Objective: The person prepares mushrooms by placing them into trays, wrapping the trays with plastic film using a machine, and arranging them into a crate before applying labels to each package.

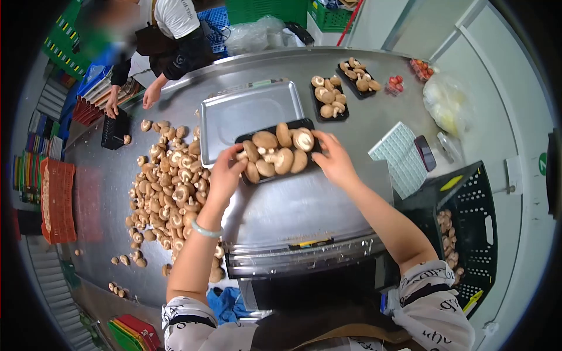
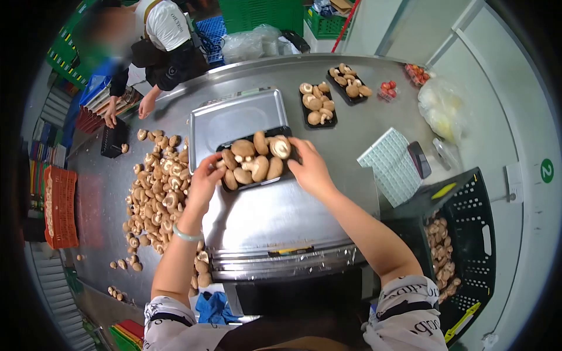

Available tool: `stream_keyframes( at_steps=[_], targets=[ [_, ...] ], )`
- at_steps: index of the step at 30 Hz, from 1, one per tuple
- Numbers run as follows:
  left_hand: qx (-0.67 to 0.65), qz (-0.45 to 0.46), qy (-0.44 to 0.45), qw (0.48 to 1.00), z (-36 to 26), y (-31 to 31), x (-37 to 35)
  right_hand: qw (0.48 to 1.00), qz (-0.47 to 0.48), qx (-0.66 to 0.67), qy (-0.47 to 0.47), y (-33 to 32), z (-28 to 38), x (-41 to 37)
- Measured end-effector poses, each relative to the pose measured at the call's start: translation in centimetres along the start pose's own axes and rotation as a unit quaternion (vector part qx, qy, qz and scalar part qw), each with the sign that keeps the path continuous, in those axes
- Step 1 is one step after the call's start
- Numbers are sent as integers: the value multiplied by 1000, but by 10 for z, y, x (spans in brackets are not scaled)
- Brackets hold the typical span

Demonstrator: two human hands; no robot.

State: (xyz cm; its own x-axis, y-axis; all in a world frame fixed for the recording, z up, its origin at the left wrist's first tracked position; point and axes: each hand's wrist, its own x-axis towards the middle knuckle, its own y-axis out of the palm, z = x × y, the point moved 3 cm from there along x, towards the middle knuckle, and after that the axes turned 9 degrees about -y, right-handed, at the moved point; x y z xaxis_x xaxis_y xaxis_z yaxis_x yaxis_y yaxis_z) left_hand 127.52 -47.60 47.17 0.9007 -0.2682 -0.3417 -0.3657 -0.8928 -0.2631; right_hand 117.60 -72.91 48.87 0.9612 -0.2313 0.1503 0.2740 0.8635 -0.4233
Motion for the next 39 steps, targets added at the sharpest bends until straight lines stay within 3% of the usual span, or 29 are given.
stream_keyframes(
  at_steps=[1,5,7,10,11,15,19,25,29,31,32,34,36,39],
  targets=[
    [-46,45,2,998,5,8,-18,1000,1,2,20,-7,-1,-29],
    [60,50,50,996,30,40,-81,997,-16,-11,75,-20,-9,-123],
    [147,8,104,984,19,44,-104,995,-22,5,93,-22,-10,-148],
    [177,-95,167,965,12,45,-116,994,-33,28,98,-21,-7,-165],
    [118,-95,121,981,13,46,-118,995,-33,23,97,-20,-5,-165],
    [272,-138,157,939,19,60,-126,996,-17,-2,91,-20,-12,-167],
    [301,-114,154,934,18,54,-126,996,3,-1,94,-26,-11,-166],
    [269,-106,106,951,18,53,-116,996,19,-60,69,-29,-4,-166],
    [188,-25,15,982,20,38,-106,994,33,-53,94,-37,1,-164],
    [105,-58,115,986,13,40,-104,992,11,-46,115,-41,4,-161],
    [63,-74,162,982,9,41,-106,995,-21,-56,80,-39,2,-158],
    [86,26,206,974,3,59,-107,993,-84,-79,10,-32,-4,-153],
    [144,40,218,965,19,84,-108,995,-48,-76,-32,-22,9,-147],
    [179,-19,240,954,15,101,-130,988,0,-148,-55,-9,8,-147]
  ],
)
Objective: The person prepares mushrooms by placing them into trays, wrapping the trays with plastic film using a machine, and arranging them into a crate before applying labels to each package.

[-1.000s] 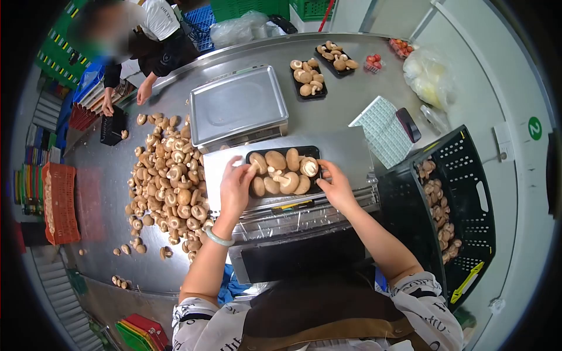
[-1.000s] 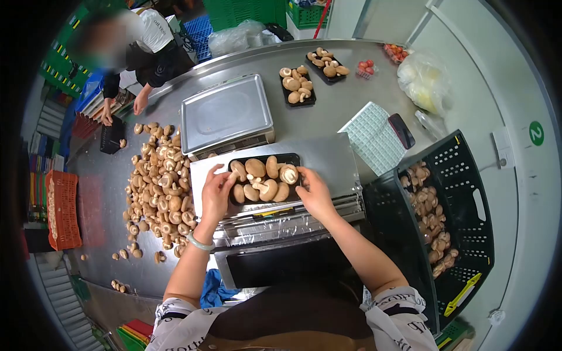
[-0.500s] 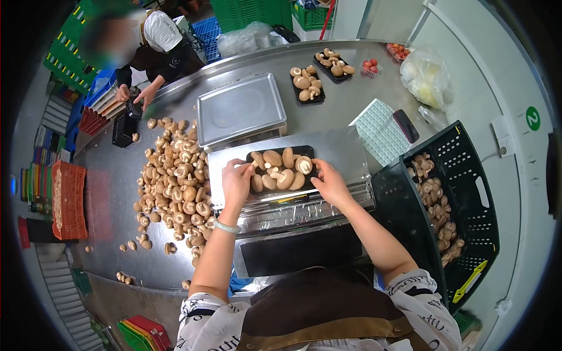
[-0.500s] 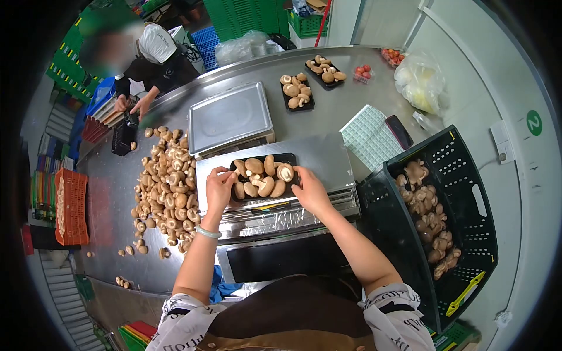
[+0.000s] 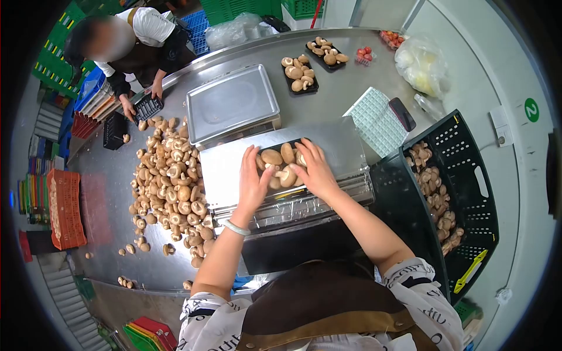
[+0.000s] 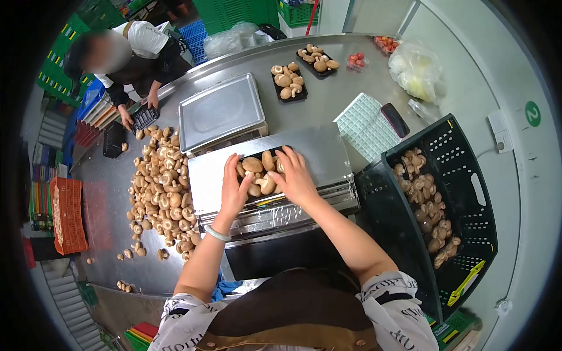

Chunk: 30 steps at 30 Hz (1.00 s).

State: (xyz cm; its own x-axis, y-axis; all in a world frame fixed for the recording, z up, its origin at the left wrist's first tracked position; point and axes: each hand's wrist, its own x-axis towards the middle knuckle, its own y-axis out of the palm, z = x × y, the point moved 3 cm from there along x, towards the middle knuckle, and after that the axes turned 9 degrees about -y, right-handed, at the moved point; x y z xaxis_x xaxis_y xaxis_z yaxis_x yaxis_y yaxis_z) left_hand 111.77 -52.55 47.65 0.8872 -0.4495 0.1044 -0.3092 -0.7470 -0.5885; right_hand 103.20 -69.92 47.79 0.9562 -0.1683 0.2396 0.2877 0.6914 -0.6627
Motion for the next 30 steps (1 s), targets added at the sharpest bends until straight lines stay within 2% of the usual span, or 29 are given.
stream_keyframes(
  at_steps=[4,7,9,10,11,12,13,14,15,16,18,19,20,21,22,23,24,25,26,27,29,30],
  targets=[
    [-14,-11,-29,999,5,5,-3,1000,20,12,-15,-2,-8,4],
    [-130,48,-61,989,18,0,3,998,21,52,-19,-9,-11,2],
    [-308,44,-118,943,35,-10,-4,995,5,101,-25,-17,-22,-4],
    [-277,12,-114,954,9,-40,-14,997,-10,76,-15,-35,-17,-11],
    [-180,-25,-104,978,21,-58,-23,998,-45,46,4,-52,-17,-22],
    [-92,-54,-143,984,32,-79,-38,998,-62,-6,0,-68,-25,-35],
    [-18,-83,-181,980,48,-95,-53,996,-85,-15,40,-85,-18,-51],
    [15,-118,-217,969,51,-108,-73,993,-67,-65,66,-96,-23,-67],
    [121,-159,-201,959,45,-117,-92,988,-50,-114,94,-101,-25,-81],
    [183,-175,-171,952,43,-118,-109,980,-37,-163,104,-99,-23,-91],
    [238,-150,-113,953,49,-102,-129,957,-5,-260,125,-85,-24,-109],
    [264,-140,-85,951,48,-93,-134,959,0,-258,118,-72,-23,-113],
    [244,-143,-138,949,36,-80,-135,962,0,-251,106,-58,-22,-111],
    [253,-134,-141,948,34,-68,-133,965,1,-243,95,-46,-24,-110],
    [207,-101,-134,964,40,-62,-129,976,2,-212,54,-40,-23,-107],
    [159,-70,-125,977,44,-58,-122,988,21,-130,83,-42,-29,-106],
    [108,-24,-192,975,52,-58,-118,992,40,-48,110,-48,-35,-106],
    [17,71,-315,946,47,-68,-112,989,58,34,134,-57,-38,-105],
    [-125,119,-312,934,39,-83,-107,978,72,129,150,-72,-35,-105],
    [-264,167,-302,901,31,-100,-102,922,51,328,201,-86,-26,-106],
    [-358,222,-273,865,9,-137,-86,866,29,457,201,-109,-12,-100],
    [-410,211,-257,849,-9,-148,-77,832,12,533,153,-117,1,-89]
  ],
)
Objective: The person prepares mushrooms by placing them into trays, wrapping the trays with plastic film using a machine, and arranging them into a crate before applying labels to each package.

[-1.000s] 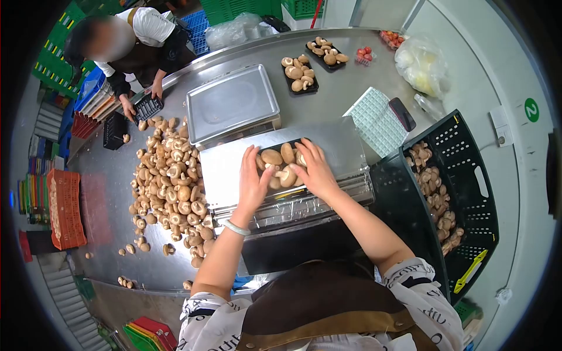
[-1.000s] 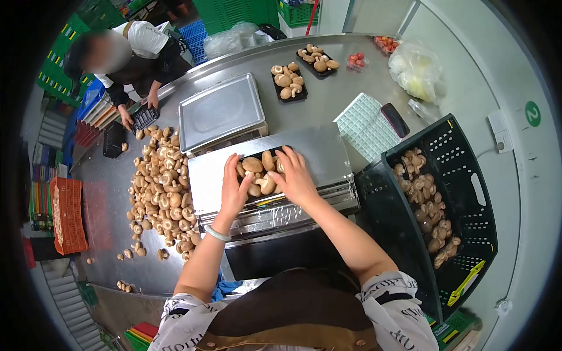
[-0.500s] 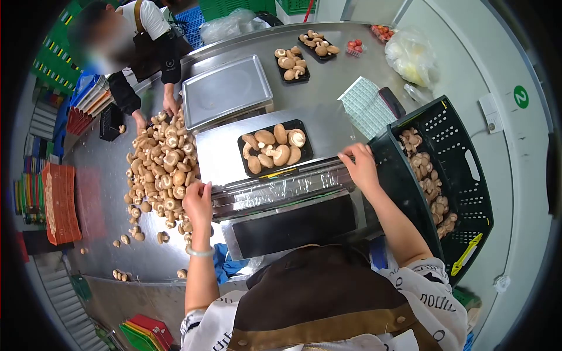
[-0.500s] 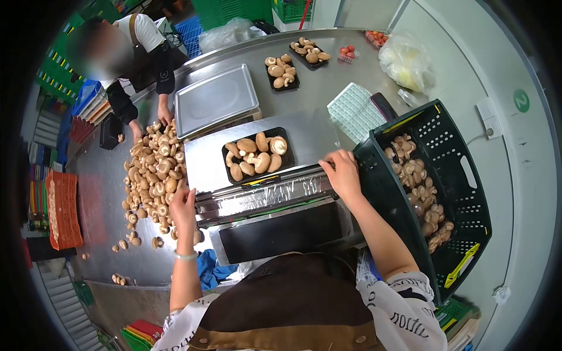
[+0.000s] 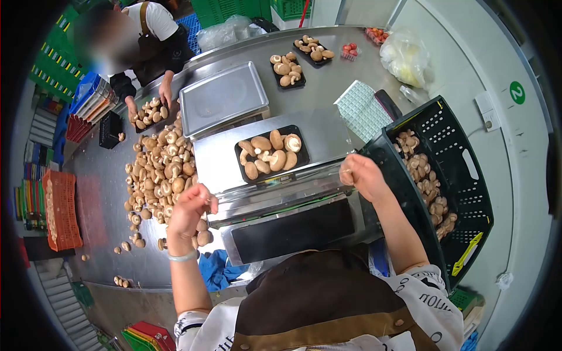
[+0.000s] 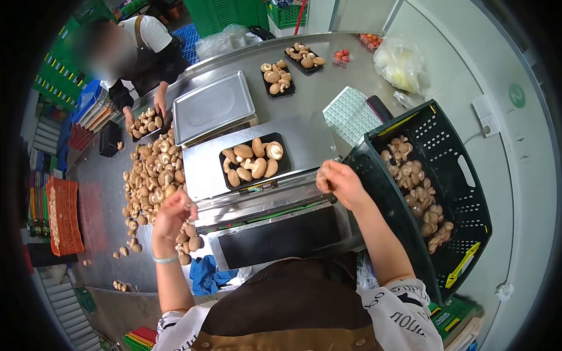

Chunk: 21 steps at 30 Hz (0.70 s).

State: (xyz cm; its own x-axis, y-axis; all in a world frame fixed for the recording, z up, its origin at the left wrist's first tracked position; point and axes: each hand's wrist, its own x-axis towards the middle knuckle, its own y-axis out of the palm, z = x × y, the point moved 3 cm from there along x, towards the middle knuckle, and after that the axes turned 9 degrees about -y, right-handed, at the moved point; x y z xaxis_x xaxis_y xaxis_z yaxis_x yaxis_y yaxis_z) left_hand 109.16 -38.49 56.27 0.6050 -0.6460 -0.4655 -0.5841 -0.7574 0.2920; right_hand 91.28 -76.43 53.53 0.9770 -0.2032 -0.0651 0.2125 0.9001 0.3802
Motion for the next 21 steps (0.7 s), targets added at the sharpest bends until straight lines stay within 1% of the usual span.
stream_keyframes(
  at_steps=[2,3,4,6,7,8,9,10,11,13,14,16,17,19,20,21],
  targets=[
    [-100,27,51,993,-37,11,9,981,48,165,-89,20,27,26],
    [-147,105,144,973,-47,5,26,971,14,196,-138,24,33,44],
    [-249,70,164,952,-53,6,38,956,-22,227,-186,29,36,63],
    [-196,8,230,953,-65,24,82,969,-83,76,-219,47,38,106],
    [-145,1,258,955,-47,10,119,972,-107,-38,-204,41,20,131],
    [-55,-77,257,962,-30,6,145,962,-129,-152,-188,30,-7,154],
    [91,-169,205,960,-17,5,163,931,-116,-285,-194,27,-27,170],
    [312,-248,186,898,4,-2,179,896,-96,-401,-164,17,-53,183],
    [335,-231,157,900,15,11,180,874,-46,-463,-139,18,-62,188],
    [342,-207,141,906,34,7,192,811,51,-577,-81,22,-77,186],
    [308,-177,121,927,39,1,196,812,68,-578,-48,22,-79,184],
    [236,-123,78,961,48,-9,196,860,71,-506,-11,19,-79,180],
    [192,-81,41,977,39,1,185,881,72,-468,4,17,-76,179],
    [102,4,-29,994,24,20,157,883,141,-447,34,18,-69,164],
    [117,11,-50,992,30,21,148,882,174,-436,51,17,-69,151],
    [161,-8,-56,985,35,25,139,890,152,-424,67,14,-74,136]
  ],
)
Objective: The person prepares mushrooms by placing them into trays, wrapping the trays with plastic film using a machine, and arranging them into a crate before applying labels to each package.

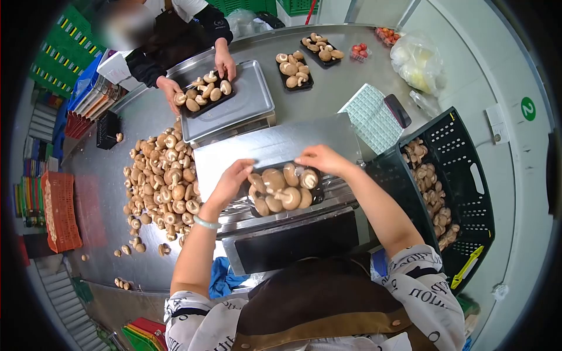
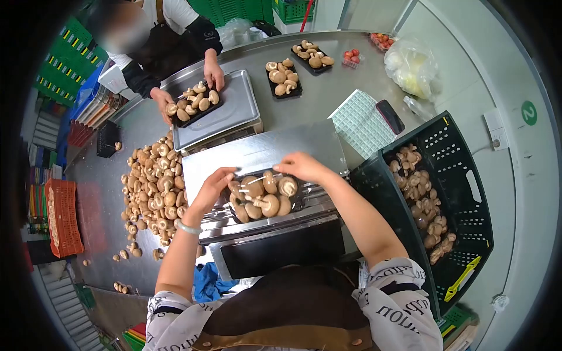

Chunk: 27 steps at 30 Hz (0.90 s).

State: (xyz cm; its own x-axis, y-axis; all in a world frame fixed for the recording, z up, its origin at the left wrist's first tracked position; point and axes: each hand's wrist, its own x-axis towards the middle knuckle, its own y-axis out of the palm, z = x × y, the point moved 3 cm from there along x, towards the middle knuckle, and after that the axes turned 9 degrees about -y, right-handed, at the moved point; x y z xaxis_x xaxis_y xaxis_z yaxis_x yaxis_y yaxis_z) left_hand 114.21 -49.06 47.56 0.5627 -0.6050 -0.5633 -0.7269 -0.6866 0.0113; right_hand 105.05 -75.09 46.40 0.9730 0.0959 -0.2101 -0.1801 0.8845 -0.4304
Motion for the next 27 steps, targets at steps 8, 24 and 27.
stream_keyframes(
  at_steps=[8,24,27],
  targets=[
    [219,-204,178,937,-1,24,-64,983,-156,-37,-86,17,44,-71],
    [243,-203,60,947,118,90,-132,989,-140,-9,54,105,-4,-186],
    [319,-258,58,910,133,97,-126,978,-177,-55,95,121,-43,-192]
  ],
)
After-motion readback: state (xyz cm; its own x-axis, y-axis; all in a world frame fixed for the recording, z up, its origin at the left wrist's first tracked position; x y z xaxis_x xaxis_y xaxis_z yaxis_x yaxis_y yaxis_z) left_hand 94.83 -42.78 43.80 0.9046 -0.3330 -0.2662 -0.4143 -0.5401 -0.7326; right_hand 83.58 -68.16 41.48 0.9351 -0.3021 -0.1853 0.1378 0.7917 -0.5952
